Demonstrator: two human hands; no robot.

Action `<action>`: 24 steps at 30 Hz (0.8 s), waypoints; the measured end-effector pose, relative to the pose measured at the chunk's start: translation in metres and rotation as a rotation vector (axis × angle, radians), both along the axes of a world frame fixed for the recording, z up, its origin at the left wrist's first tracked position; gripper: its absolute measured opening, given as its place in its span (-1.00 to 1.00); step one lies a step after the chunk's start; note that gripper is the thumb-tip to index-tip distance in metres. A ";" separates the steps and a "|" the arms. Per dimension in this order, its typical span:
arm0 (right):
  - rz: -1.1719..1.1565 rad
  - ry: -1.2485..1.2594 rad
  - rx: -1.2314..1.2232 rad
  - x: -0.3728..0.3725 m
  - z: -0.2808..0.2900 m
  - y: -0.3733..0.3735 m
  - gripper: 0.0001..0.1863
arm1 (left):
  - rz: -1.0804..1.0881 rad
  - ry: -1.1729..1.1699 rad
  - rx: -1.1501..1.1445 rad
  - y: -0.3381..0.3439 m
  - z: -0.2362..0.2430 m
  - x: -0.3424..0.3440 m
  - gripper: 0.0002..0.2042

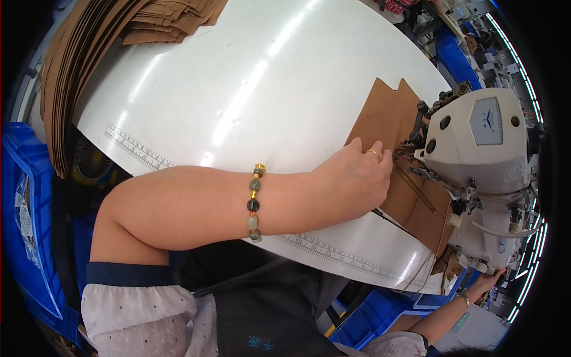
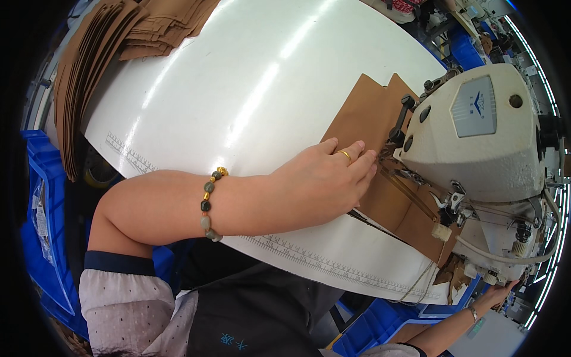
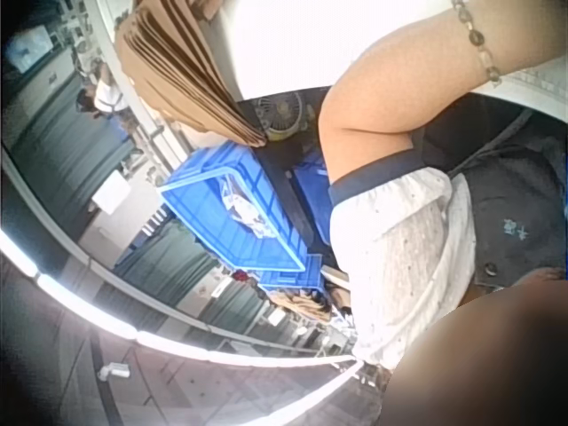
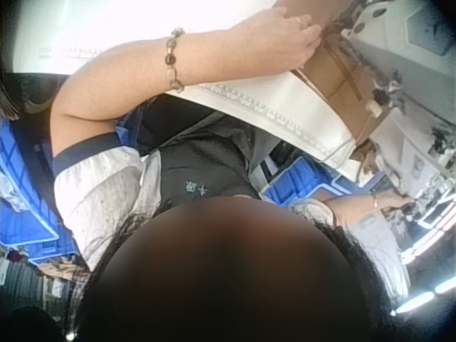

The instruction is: Sewing a zipper and structural components onto a leather panel using an industrial sewing machine.

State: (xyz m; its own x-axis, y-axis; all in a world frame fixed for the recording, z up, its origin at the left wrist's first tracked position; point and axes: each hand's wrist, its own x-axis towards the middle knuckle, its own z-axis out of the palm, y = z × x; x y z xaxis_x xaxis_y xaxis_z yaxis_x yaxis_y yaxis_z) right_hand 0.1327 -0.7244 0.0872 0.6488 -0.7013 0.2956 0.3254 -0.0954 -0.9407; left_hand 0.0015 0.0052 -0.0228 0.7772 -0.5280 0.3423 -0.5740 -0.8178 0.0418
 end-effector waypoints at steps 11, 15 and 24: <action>0.129 -0.100 -0.337 0.006 -0.059 -0.024 -0.42 | 0.015 0.006 0.024 -0.003 -0.002 0.001 -0.53; -0.276 -0.107 -0.130 -0.017 -0.049 0.050 -0.61 | 0.030 -0.031 0.016 -0.005 -0.004 0.001 -0.48; 0.699 -0.161 -1.492 -0.101 -0.059 0.426 -0.84 | 0.045 -0.016 -0.069 -0.007 0.008 0.001 -0.47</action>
